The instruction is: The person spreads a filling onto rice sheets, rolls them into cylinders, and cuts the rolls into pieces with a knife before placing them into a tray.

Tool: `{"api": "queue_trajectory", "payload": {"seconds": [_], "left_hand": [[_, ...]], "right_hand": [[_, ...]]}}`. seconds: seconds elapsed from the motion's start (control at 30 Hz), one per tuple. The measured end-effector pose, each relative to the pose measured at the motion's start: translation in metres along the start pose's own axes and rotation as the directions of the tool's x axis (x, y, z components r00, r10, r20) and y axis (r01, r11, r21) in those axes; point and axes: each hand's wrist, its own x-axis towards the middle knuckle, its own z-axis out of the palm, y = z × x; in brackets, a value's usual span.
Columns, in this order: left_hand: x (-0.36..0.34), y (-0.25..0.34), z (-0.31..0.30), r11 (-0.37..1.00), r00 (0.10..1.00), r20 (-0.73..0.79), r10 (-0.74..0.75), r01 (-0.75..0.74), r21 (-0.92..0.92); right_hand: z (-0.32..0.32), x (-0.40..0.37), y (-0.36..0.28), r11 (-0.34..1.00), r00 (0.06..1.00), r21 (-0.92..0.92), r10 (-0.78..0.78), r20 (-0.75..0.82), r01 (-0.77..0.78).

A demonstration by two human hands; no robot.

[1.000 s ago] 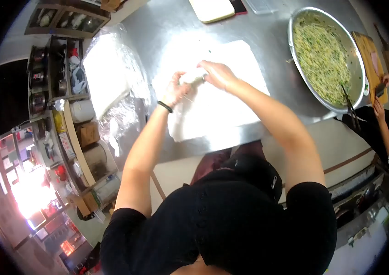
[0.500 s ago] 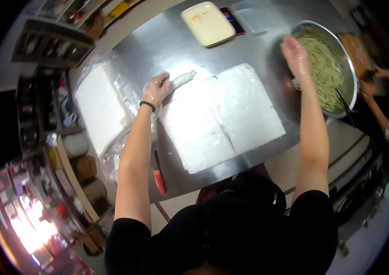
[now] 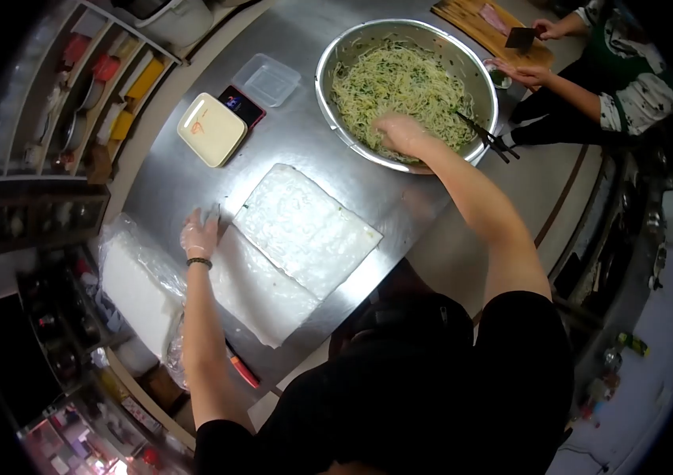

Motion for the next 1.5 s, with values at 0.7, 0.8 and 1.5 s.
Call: {"api": "queue_trajectory", "payload": {"seconds": [0.7, 0.8, 1.5], "left_hand": [[-0.129, 0.145, 0.030, 0.868, 0.978, 0.178, 0.105, -0.002, -0.497], [-0.155, 0.104, 0.022, 0.722, 0.971, 0.210, -0.118, 0.229, -0.653], [-0.133, 0.126, 0.056, 0.896, 0.895, 0.119, 0.431, -0.408, -0.178]], "right_hand": [[-0.052, 0.010, 0.073, 0.985, 0.996, -0.152, 0.087, -0.001, -0.086], [-0.096, 0.000, -0.003, 0.783, 0.975, 0.583, 0.150, 0.161, -0.217], [0.052, -0.002, -0.203, 0.805, 0.491, 0.139, -0.478, 0.728, 0.577]]}}
